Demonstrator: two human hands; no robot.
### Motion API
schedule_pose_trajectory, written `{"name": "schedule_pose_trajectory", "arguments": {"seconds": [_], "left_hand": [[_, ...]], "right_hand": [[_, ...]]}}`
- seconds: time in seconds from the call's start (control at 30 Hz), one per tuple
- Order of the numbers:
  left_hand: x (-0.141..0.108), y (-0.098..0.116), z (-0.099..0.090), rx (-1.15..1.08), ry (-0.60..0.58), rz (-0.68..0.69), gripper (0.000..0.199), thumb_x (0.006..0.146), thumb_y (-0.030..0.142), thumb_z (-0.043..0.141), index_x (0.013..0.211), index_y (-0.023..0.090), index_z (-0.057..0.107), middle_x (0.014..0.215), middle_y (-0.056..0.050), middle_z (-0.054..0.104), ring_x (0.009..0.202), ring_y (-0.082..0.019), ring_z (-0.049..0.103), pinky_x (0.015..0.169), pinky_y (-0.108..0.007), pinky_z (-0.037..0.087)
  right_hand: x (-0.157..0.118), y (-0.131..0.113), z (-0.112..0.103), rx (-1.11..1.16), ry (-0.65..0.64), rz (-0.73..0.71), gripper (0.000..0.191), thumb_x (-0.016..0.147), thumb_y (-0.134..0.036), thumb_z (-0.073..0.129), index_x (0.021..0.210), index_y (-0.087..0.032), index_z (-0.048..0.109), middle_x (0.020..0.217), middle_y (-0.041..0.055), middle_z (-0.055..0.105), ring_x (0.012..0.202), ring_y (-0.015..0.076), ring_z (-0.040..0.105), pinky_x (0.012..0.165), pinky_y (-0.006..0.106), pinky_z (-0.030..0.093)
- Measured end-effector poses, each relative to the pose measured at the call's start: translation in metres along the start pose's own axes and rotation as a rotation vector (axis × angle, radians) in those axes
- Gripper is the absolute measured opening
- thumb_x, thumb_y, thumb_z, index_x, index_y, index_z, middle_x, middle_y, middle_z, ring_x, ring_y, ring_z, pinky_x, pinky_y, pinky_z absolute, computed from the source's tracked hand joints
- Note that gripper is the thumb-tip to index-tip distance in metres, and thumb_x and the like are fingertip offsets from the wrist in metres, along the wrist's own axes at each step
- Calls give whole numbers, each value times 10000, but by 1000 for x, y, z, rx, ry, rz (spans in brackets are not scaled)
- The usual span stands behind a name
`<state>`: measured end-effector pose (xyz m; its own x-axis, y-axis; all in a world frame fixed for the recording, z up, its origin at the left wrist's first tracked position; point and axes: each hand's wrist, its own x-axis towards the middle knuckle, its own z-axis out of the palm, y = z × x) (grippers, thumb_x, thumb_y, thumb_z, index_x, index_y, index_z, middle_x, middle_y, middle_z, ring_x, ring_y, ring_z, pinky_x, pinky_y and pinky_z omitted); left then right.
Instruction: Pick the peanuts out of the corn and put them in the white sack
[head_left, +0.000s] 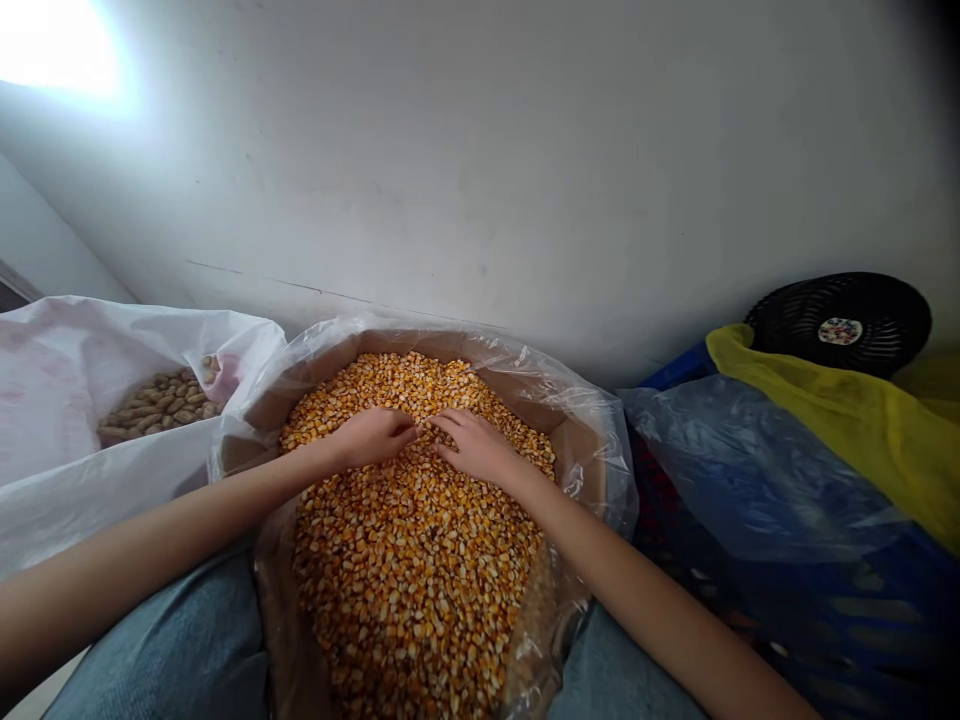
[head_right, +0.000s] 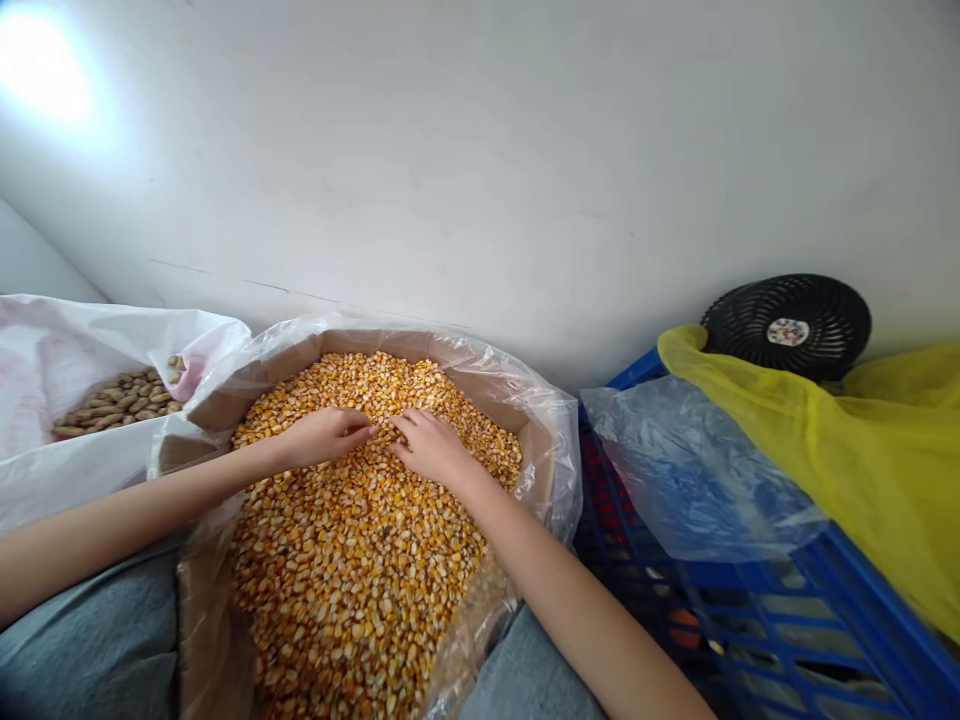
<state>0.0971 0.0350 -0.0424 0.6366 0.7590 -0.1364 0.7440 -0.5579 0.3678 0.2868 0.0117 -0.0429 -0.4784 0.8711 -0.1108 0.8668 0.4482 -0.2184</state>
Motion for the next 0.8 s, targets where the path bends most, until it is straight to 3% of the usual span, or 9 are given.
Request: {"name": "schedule_pose_trajectory", "arguments": {"seconds": [0.07,0.17,0.23,0.37,0.47,0.57,0.63,0.73,0.8], "left_hand": [[0,-2,2,8,88,63,432,817,455,275,997,183,559,1031,-78,560,952,-200,507,841,-296,367],[0,-7,7,27,6,144,423,798,454,332,1058,187,531,1091,-83,519,1000,-203,479,876,-297,346],[-3,-9,11,22,-76,152,401,809,444,306,1015,205,554,1005,-64,554,917,-180,523,824,-278,380],[-3,-5,9,37,-73,97,362,803,403,327,992,209,566,990,-64,568,899,-180,539,798,-274,389],[11,6,-6,57,-205,29,286,752,361,419,893,205,613,941,-60,611,853,-188,563,768,-278,403],[31,21,-28,82,-243,-35,245,726,335,452,796,188,635,855,-62,648,792,-199,582,732,-292,420],[38,30,-37,110,-134,-82,312,773,331,375,919,176,602,980,-95,619,914,-229,547,794,-334,396],[31,36,-37,167,48,-206,445,831,299,234,1222,136,370,1291,-169,366,1183,-280,321,910,-438,284],[21,36,-29,197,16,-317,513,817,315,277,1293,125,247,1349,-200,241,1214,-318,258,892,-492,280]], "right_hand": [[2,-1,2,-53,-124,33,406,823,-452,316,929,-191,609,898,84,619,864,192,551,763,286,379],[2,-4,5,-115,-178,66,473,835,-467,254,777,-184,630,771,83,627,778,196,573,713,292,394],[-3,-6,7,-127,-96,10,408,836,-432,285,842,-182,607,856,83,618,830,202,559,720,296,398],[-15,-9,7,-129,-42,-85,323,827,-356,342,984,-162,548,994,107,576,943,209,515,788,317,388],[-10,-12,-9,-105,-296,-46,311,779,-366,416,915,-153,598,936,113,606,879,229,554,741,329,419],[9,-17,-36,-45,-553,153,256,673,-369,552,785,-161,650,824,85,643,756,225,595,665,306,447],[18,-22,-48,-39,-471,272,268,697,-351,528,849,-164,645,895,95,637,815,231,587,703,312,440],[17,-31,-44,-15,-113,313,383,822,-309,327,1138,-175,495,1151,111,519,1040,219,484,825,336,384],[9,-37,-33,82,25,288,432,829,-324,316,1232,-186,394,1232,104,449,1100,196,435,860,321,363]]}}
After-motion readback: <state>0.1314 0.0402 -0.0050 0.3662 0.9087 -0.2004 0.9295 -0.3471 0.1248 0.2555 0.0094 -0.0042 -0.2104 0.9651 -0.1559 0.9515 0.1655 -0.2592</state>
